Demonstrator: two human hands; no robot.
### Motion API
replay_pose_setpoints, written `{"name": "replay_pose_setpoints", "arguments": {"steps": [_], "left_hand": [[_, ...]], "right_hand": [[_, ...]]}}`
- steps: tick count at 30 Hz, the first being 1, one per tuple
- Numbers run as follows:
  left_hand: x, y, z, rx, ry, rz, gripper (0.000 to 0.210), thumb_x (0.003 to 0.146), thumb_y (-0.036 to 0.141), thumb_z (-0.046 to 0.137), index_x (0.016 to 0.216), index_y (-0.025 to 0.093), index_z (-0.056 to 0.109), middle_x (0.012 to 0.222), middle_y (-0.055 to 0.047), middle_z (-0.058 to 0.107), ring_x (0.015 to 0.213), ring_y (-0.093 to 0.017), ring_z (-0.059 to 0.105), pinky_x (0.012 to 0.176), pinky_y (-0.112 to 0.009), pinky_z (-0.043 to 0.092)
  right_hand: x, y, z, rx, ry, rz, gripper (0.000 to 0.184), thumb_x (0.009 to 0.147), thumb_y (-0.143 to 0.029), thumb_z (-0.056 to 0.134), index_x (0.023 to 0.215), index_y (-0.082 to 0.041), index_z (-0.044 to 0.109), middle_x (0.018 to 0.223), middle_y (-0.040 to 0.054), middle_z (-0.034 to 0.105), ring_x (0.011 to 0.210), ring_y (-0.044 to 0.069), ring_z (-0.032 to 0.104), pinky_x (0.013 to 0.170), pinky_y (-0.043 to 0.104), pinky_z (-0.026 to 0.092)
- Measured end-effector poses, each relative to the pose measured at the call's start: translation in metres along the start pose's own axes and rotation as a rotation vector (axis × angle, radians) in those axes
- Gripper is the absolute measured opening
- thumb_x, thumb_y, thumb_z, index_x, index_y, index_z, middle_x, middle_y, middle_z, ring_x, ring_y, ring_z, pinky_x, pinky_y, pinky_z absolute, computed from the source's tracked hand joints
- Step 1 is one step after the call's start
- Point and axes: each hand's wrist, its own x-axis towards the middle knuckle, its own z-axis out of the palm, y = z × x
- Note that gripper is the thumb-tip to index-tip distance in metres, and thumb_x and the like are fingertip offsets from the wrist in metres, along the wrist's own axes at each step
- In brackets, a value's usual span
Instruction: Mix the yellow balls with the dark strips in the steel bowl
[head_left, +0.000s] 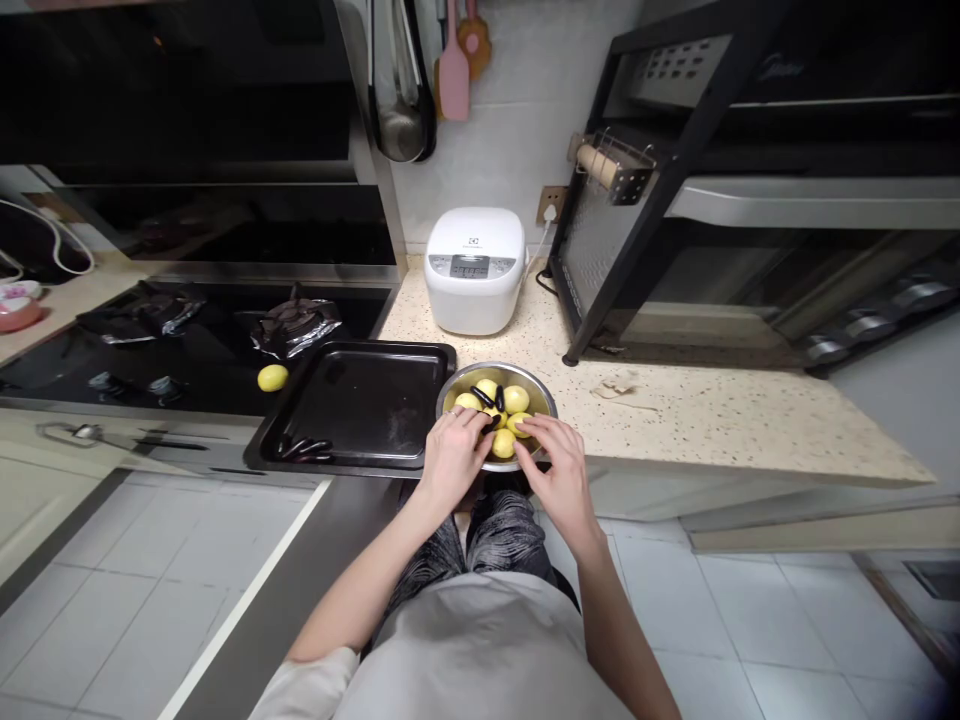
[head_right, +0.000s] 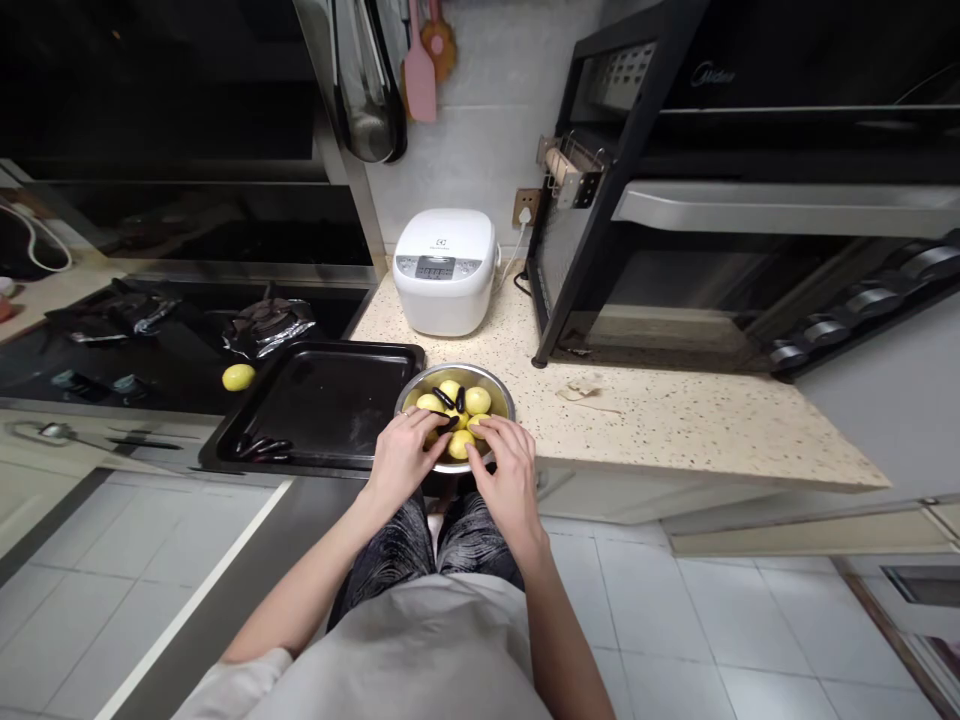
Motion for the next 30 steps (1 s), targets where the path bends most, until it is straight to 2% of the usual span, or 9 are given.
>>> {"name": "replay_pose_setpoints", "arguments": {"steps": [7,12,14,17,19,22,25,30], "left_hand": [[-0.003,0.006,0.001,-0.047,-0.036,-0.028,0.012,0.094,0.025,0.073,0.106,0.022,0.07,0.104,-0.007,0.074,0.104,-0.027,0.067,0.092,-0.042,0.057],[-0.019,-0.001,-0.016,-0.135,0.003,-0.041,0.018,0.098,0.03,0.069,0.115,0.025,0.07,0.111,-0.008,0.073,0.108,-0.026,0.068,0.096,-0.042,0.057],[-0.031,-0.016,-0.031,-0.114,0.018,-0.074,0.018,0.1,0.031,0.065,0.117,0.025,0.069,0.113,-0.008,0.073,0.109,-0.025,0.068,0.097,-0.041,0.057],[-0.054,-0.054,-0.062,0.027,0.05,-0.2,0.017,0.103,0.026,0.059,0.116,0.025,0.07,0.114,-0.008,0.074,0.109,-0.025,0.067,0.098,-0.04,0.056],[-0.071,-0.086,-0.085,0.167,0.063,-0.327,0.017,0.101,0.021,0.059,0.112,0.023,0.072,0.112,-0.008,0.074,0.107,-0.025,0.068,0.097,-0.041,0.056],[-0.089,-0.128,-0.114,0.304,-0.014,-0.47,0.019,0.095,0.013,0.061,0.106,0.022,0.074,0.113,-0.009,0.076,0.108,-0.028,0.069,0.096,-0.041,0.056],[-0.09,-0.156,-0.13,0.296,-0.132,-0.464,0.016,0.092,0.015,0.064,0.099,0.024,0.076,0.11,-0.008,0.077,0.108,-0.028,0.069,0.096,-0.039,0.056],[-0.081,-0.178,-0.136,0.226,-0.271,-0.362,0.019,0.087,0.013,0.063,0.093,0.024,0.078,0.101,-0.008,0.079,0.106,-0.027,0.068,0.099,-0.039,0.055]], "right_hand": [[-0.001,-0.001,0.003,0.002,-0.016,0.016,0.019,0.1,-0.034,0.06,0.112,-0.028,0.073,0.118,0.0082,0.076,0.116,0.029,0.067,0.105,0.053,0.048],[-0.001,0.006,-0.001,0.011,-0.005,-0.051,0.021,0.1,-0.037,0.062,0.114,-0.027,0.073,0.117,0.0088,0.076,0.114,0.03,0.068,0.103,0.054,0.05],[-0.001,0.008,-0.005,0.019,0.038,-0.081,0.025,0.099,-0.038,0.064,0.12,-0.027,0.072,0.117,0.0099,0.076,0.113,0.031,0.068,0.102,0.054,0.052],[0.002,0.009,-0.009,-0.023,0.104,-0.081,0.031,0.098,-0.038,0.068,0.126,-0.026,0.071,0.121,0.012,0.074,0.119,0.033,0.066,0.108,0.057,0.048],[0.002,0.007,-0.01,-0.02,0.088,-0.107,0.029,0.098,-0.038,0.069,0.124,-0.026,0.073,0.12,0.0119,0.074,0.119,0.033,0.066,0.109,0.057,0.048],[0.001,0.004,-0.007,-0.004,0.054,-0.128,0.025,0.098,-0.037,0.068,0.12,-0.026,0.074,0.118,0.0109,0.075,0.118,0.033,0.067,0.108,0.057,0.049],[0.001,0.001,-0.004,-0.009,0.061,-0.124,0.023,0.098,-0.037,0.068,0.118,-0.026,0.074,0.117,0.0104,0.075,0.118,0.033,0.067,0.108,0.058,0.049],[0.002,-0.007,-0.004,-0.022,0.07,-0.113,0.02,0.099,-0.032,0.066,0.116,-0.026,0.074,0.115,0.0102,0.075,0.117,0.032,0.067,0.108,0.058,0.05]]}}
